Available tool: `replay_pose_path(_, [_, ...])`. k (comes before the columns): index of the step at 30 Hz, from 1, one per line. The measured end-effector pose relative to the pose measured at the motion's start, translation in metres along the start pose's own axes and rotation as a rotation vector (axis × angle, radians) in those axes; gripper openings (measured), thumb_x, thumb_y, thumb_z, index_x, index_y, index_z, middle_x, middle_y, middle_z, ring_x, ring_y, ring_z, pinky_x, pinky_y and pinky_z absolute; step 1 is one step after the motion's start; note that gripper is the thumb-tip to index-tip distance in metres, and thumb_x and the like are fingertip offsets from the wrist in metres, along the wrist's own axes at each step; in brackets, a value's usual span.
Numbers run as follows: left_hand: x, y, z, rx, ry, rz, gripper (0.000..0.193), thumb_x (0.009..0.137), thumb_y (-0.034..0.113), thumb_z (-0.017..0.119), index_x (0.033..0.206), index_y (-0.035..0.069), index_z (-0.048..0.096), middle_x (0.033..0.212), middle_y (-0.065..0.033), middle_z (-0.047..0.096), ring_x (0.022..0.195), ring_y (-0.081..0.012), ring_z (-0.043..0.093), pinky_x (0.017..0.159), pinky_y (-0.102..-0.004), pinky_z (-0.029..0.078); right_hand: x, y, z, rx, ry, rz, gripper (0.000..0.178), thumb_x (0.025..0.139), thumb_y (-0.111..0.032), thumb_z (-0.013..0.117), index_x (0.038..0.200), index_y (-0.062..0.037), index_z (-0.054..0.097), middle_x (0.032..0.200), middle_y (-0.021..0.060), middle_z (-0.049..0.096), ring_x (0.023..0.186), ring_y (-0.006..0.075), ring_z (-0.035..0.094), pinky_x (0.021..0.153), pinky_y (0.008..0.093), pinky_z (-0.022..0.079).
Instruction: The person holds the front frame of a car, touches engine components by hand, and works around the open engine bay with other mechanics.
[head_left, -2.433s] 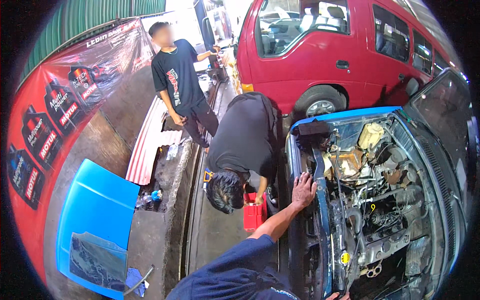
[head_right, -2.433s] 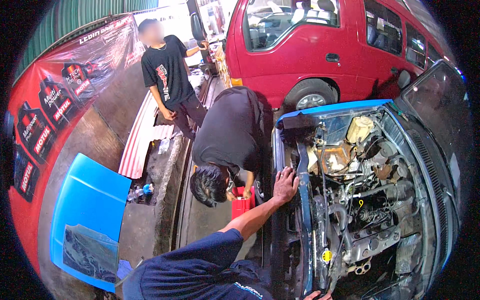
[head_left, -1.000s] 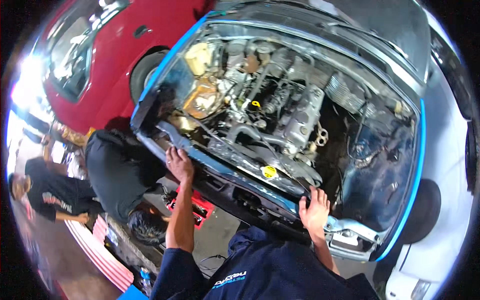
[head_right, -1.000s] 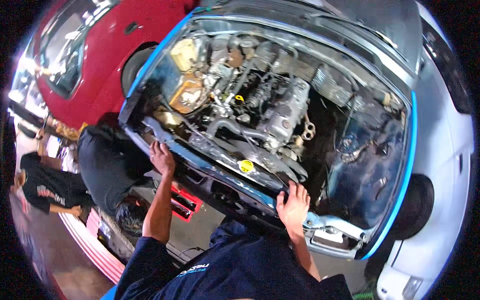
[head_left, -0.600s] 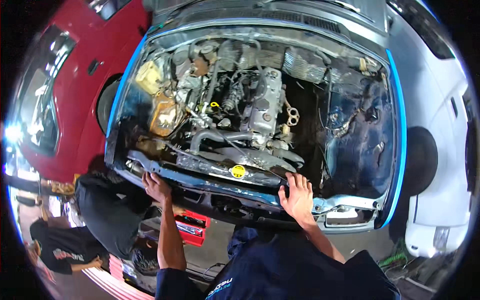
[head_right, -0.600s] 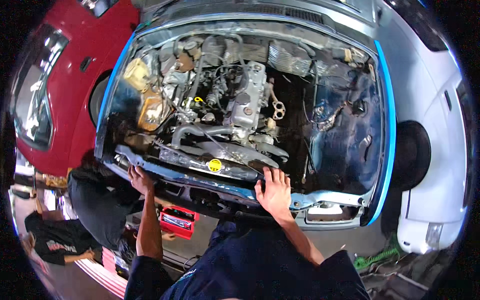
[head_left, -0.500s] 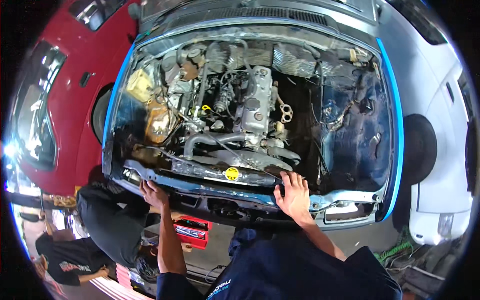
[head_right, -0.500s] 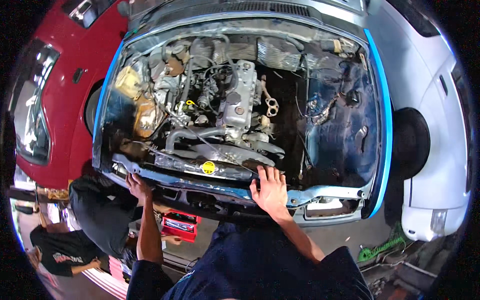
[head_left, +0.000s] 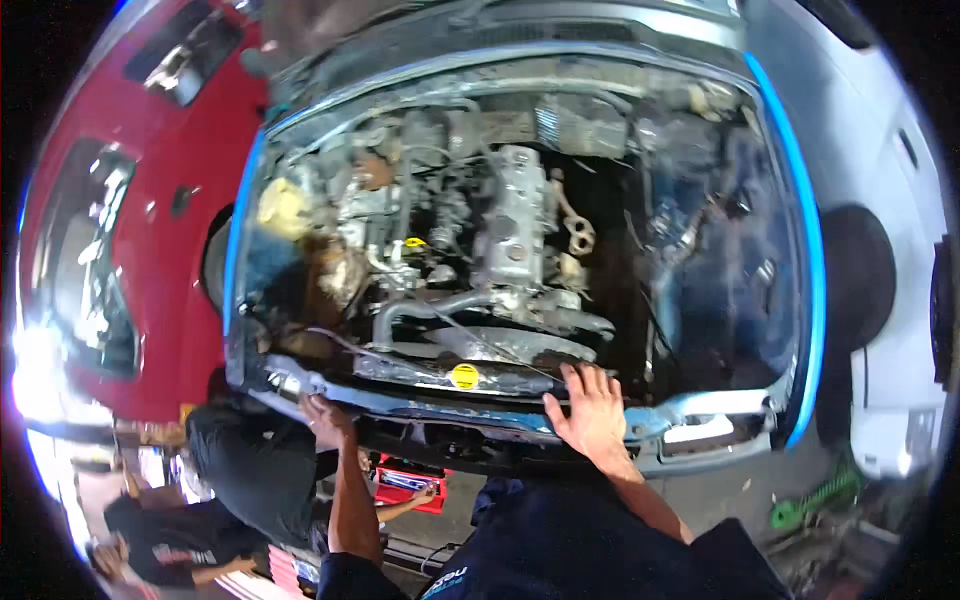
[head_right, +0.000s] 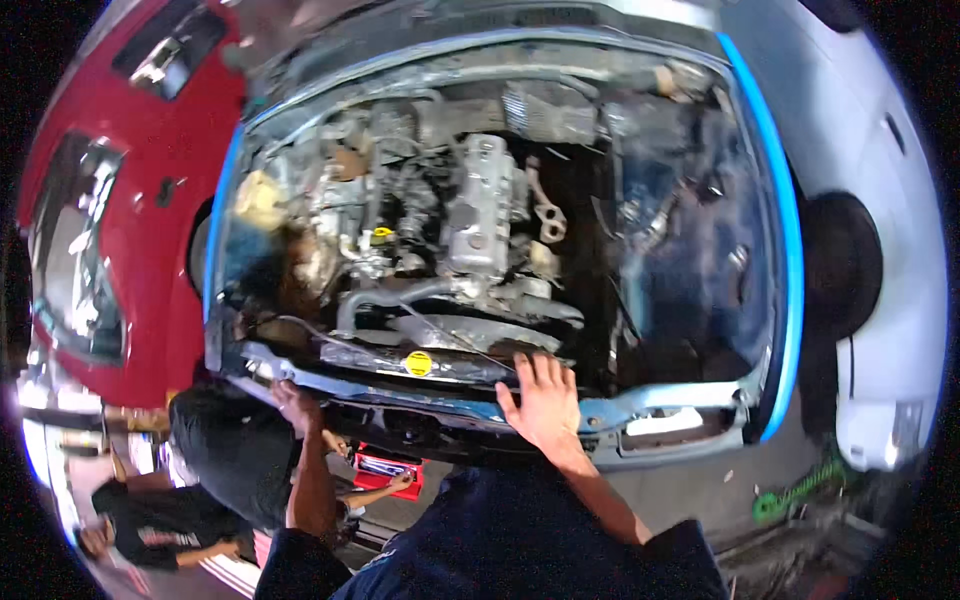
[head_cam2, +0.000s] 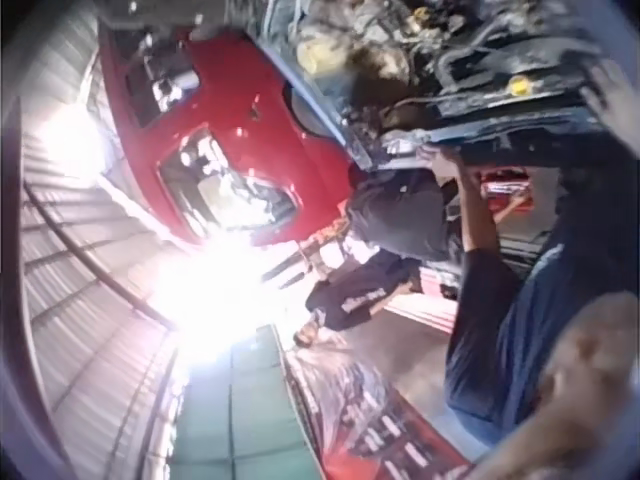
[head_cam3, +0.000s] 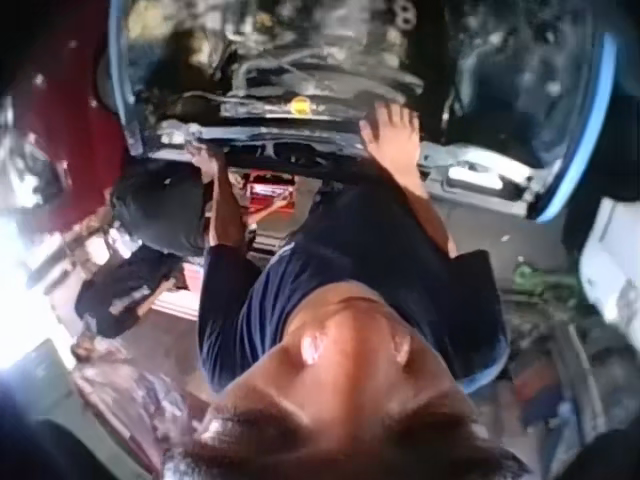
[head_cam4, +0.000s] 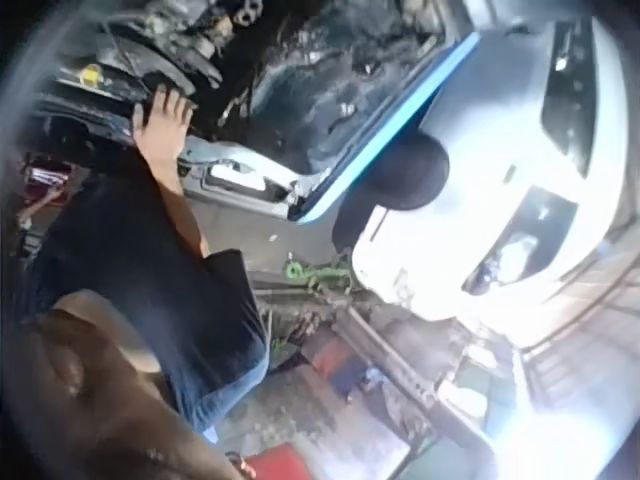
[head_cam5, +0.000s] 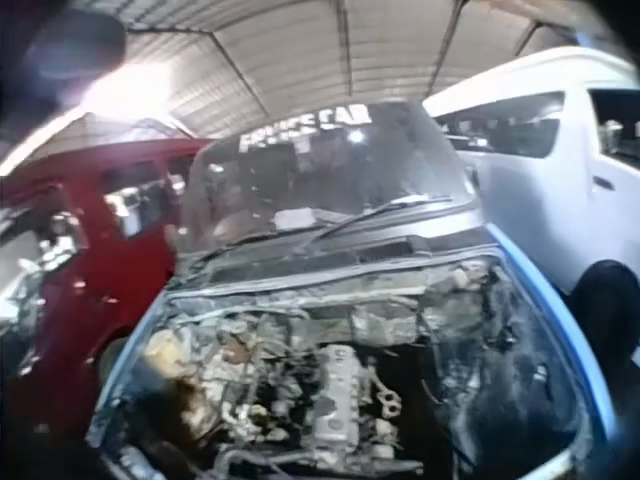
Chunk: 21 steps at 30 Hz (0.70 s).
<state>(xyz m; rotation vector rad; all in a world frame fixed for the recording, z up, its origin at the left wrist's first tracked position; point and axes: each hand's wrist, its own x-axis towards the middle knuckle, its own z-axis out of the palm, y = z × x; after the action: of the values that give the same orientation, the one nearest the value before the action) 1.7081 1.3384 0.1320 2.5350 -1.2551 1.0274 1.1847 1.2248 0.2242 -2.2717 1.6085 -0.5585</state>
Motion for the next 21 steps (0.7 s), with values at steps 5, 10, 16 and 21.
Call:
replay_pose_path(5, [-0.036,0.072,0.011,-0.13,-0.127,-0.126,0.046,0.093,0.015,0.045,0.136,-0.001,0.046,0.14,-0.021,0.045,0.131,-0.0361,0.042,0.109,-0.0443,0.034,-0.017,0.001,-0.001,-0.032,0.059,0.028,0.048,0.086,-0.038,0.063,0.121,-0.0053,0.059,0.112,0.0194,0.059,0.108,0.0395,0.054,0.092,0.0508,0.041])
replay_pose_path(10, [-0.018,0.066,-0.025,-0.254,-0.247,-0.511,0.05,0.101,0.03,0.036,0.145,0.006,0.04,0.154,-0.008,0.035,0.144,-0.0254,0.029,0.116,-0.0472,0.022,-0.035,-0.01,-0.007,-0.119,0.053,-0.08,0.056,0.092,-0.057,0.051,0.111,-0.0046,0.059,0.109,0.0202,0.059,0.091,0.0421,0.06,0.076,0.0554,0.048])
replay_pose_path(16, [-0.013,0.085,-0.044,-0.287,-0.03,-0.7,0.044,0.089,0.016,0.053,0.132,0.006,0.049,0.139,-0.0094,0.047,0.133,-0.0256,0.042,0.112,-0.0438,0.029,-0.03,-0.004,-0.003,-0.211,-0.014,-0.061,0.057,0.093,-0.057,0.049,0.112,-0.0045,0.059,0.113,0.0198,0.057,0.099,0.0408,0.057,0.082,0.0555,0.047])
replay_pose_path(21, [-0.01,0.083,-0.041,-0.27,-0.012,-0.712,0.04,0.088,0.015,0.053,0.128,0.007,0.05,0.132,-0.01,0.05,0.128,-0.0263,0.045,0.109,-0.0432,0.031,-0.024,-0.005,-0.005,-0.221,-0.057,-0.039,0.058,0.093,-0.058,0.047,0.112,-0.0045,0.059,0.113,0.0198,0.056,0.101,0.0408,0.056,0.082,0.0555,0.046])
